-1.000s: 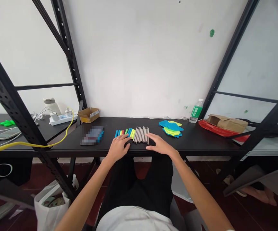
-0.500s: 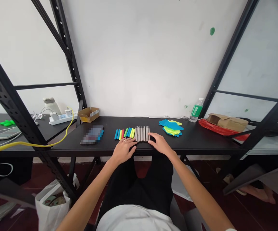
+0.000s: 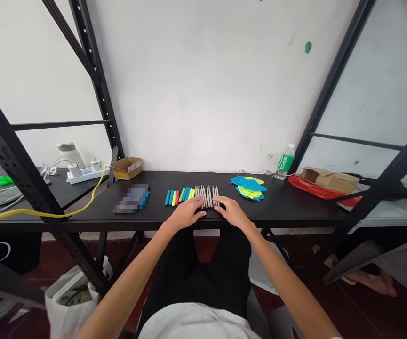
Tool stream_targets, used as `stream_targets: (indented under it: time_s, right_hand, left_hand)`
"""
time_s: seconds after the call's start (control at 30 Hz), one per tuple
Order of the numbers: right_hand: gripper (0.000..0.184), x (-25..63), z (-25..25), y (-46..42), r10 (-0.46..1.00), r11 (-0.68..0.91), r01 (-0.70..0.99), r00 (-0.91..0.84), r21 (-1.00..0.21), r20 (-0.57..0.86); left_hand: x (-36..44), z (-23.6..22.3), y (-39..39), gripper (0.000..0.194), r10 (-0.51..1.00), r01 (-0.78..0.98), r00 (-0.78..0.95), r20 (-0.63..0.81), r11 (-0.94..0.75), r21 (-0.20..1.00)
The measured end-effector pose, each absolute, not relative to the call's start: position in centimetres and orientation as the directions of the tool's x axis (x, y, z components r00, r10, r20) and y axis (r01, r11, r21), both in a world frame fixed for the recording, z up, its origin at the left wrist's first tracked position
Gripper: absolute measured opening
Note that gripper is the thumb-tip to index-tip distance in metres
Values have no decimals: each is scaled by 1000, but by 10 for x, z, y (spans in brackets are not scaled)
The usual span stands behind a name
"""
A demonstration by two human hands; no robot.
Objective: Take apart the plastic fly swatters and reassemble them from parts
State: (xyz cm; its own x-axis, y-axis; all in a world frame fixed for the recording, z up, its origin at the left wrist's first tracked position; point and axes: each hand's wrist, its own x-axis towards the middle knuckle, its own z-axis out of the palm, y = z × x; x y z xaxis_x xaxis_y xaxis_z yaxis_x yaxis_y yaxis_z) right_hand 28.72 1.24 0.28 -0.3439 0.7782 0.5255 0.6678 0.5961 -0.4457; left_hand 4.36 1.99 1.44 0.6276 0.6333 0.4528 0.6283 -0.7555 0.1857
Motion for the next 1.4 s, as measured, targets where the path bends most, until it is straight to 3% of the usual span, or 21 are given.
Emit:
stream_targets:
  time_s: [0.37, 0.57, 0.97, 1.13, 1.4]
  right_hand:
    - [32, 289, 2, 15, 774, 604, 647, -338, -465, 536]
    - [34, 290, 2, 16, 776, 606, 634, -337, -480, 533]
    - [40, 291, 6, 14, 781, 621, 597, -418, -508, 465]
    - [40, 290, 6, 13, 779, 617, 602, -376, -507, 501]
    - [38, 289, 2, 15, 767, 620, 625, -354, -475, 535]
  left_hand:
    - [56, 14, 41, 28, 617, 574, 629, 473, -779, 253]
    - [59, 16, 42, 40, 624, 607, 617, 480, -765, 213]
    - [63, 18, 44, 28, 593, 526, 644, 484, -802, 283]
    - [63, 17, 44, 28, 600, 526, 641, 479, -798, 294]
    - [62, 16, 43, 30, 595, 561, 632, 496, -793, 237]
